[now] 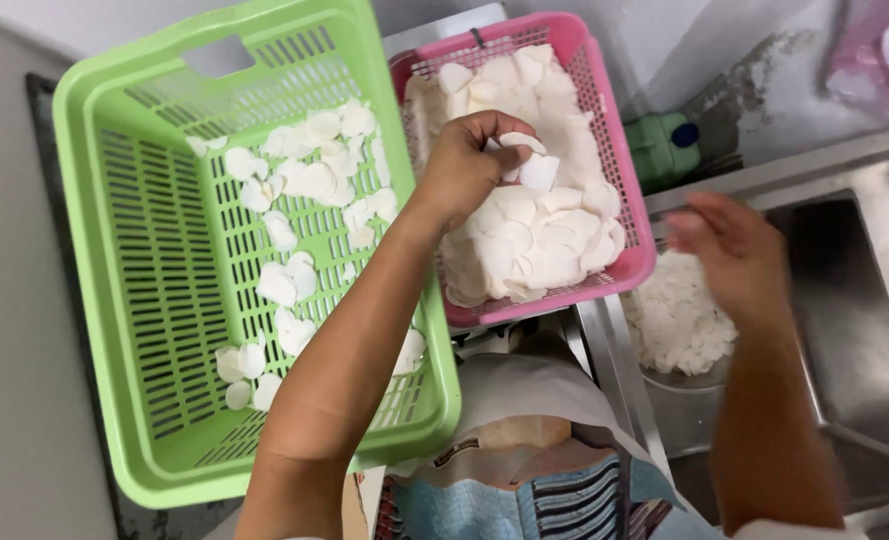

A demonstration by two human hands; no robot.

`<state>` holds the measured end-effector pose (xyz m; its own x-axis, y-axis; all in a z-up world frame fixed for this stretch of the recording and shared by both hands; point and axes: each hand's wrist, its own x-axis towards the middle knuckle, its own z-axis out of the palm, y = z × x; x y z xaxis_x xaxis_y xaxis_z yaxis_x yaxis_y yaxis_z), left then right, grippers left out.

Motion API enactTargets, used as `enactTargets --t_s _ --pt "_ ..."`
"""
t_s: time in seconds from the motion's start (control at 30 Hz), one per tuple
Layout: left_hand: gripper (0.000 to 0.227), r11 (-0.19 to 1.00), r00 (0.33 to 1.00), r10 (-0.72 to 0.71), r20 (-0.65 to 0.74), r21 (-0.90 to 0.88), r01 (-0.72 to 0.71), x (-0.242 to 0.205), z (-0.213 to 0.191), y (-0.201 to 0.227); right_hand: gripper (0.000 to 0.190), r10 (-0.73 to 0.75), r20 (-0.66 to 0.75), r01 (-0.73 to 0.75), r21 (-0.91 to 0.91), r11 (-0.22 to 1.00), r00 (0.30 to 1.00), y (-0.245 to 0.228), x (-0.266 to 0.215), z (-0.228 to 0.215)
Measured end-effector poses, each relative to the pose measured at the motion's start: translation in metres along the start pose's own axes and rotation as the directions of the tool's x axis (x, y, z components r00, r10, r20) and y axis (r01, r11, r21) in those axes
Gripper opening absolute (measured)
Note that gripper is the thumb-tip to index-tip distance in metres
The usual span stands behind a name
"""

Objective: Sorting sliced vegetables between baskets and then deep frying them using a metal strainer and a wooden paddle.

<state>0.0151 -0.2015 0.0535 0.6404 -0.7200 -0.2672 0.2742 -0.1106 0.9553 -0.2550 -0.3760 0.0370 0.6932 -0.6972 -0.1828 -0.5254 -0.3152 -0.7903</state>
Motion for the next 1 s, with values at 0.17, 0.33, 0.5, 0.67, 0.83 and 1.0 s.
enactTargets --t_s 0.17,0.33,0.5,0.67,0.83,1.0 --pt "0.023 0.999 0.996 0.005 0.094 -0.051 -0.001 -0.001 0.018 -0.005 0.055 -0.329 0.138 0.162 0.657 0.736 0.934 -0.046 0.034 0.077" --pt "0.028 0.986 0.991 -0.092 0.095 -0.129 0.104 -0.019 -0.002 0.022 0.017 -0.303 0.023 0.230 0.596 0.769 0.953 -0.053 0.063 0.099" --pt "0.034 0.981 0.992 -0.102 0.072 -0.161 0.112 -0.022 -0.016 0.014 0.024 -0.361 0.014 0.307 0.496 0.812 0.933 -0.042 0.095 0.110" --pt "0.082 0.975 0.998 0.017 0.068 0.220 -0.031 0.010 -0.036 -0.030 0.034 -0.627 -0.173 0.634 -0.018 0.773 0.760 -0.071 0.084 0.106" --pt "0.100 0.664 0.977 -0.024 0.213 0.734 -0.144 -0.032 0.006 0.027 0.047 0.005 0.387 -0.340 0.803 0.489 0.922 -0.076 0.058 0.130" --pt "0.079 0.771 0.939 0.028 0.343 0.590 -0.239 -0.028 -0.003 0.047 0.031 -0.161 0.535 -0.510 0.843 0.173 0.829 -0.051 0.055 0.116"
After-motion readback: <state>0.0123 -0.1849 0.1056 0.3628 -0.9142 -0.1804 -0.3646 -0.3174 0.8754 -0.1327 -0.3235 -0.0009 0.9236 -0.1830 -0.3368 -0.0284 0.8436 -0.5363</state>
